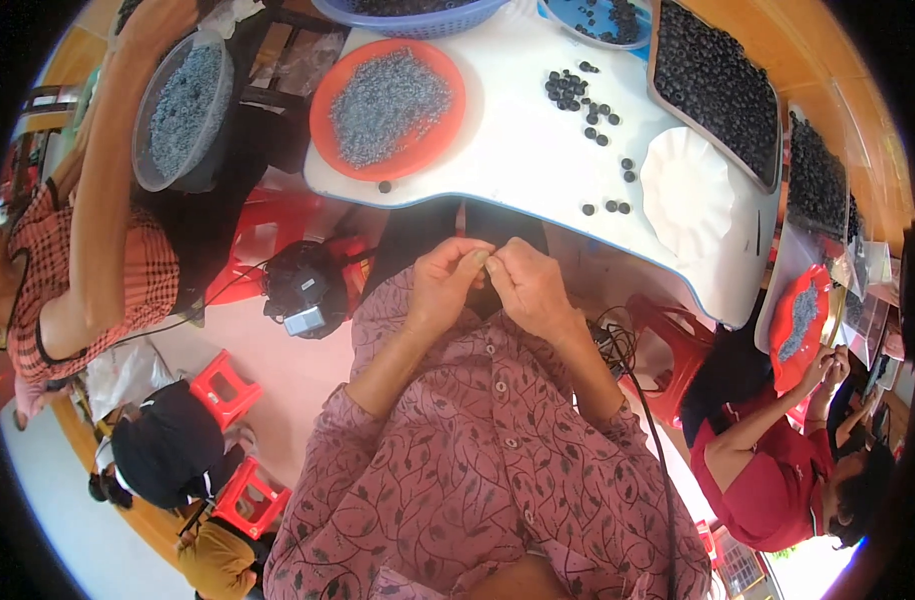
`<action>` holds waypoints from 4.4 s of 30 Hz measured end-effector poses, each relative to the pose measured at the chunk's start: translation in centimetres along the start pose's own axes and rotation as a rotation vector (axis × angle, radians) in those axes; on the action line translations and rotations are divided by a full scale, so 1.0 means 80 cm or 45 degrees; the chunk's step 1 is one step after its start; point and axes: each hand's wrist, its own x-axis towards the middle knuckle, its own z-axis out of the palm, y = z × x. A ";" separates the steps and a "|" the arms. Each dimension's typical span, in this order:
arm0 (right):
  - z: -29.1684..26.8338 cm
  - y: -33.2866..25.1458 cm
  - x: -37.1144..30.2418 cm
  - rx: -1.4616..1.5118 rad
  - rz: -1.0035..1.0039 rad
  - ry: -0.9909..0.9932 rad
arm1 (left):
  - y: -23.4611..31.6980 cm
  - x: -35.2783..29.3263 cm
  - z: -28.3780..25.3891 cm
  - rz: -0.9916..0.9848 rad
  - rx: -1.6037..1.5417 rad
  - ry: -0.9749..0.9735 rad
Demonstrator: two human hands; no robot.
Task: The person sorts small black plastic parts by hand, moving them from a table into various plastic bowls, plastic plates, and plastic baskets.
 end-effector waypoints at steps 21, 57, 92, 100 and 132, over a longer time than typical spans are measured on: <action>0.003 0.006 -0.001 0.561 0.540 -0.120 | 0.001 0.003 0.004 0.073 -0.077 -0.049; 0.013 0.004 -0.001 0.503 0.115 0.199 | 0.007 0.005 -0.005 0.095 0.203 0.034; 0.015 0.003 0.008 0.648 -0.033 0.306 | 0.042 -0.010 0.005 0.341 0.515 0.134; 0.016 -0.009 0.009 0.653 -0.049 0.370 | 0.035 -0.007 0.003 0.702 0.610 0.218; 0.007 -0.004 0.011 0.598 -0.078 0.262 | 0.020 -0.006 -0.003 -0.045 -0.095 0.036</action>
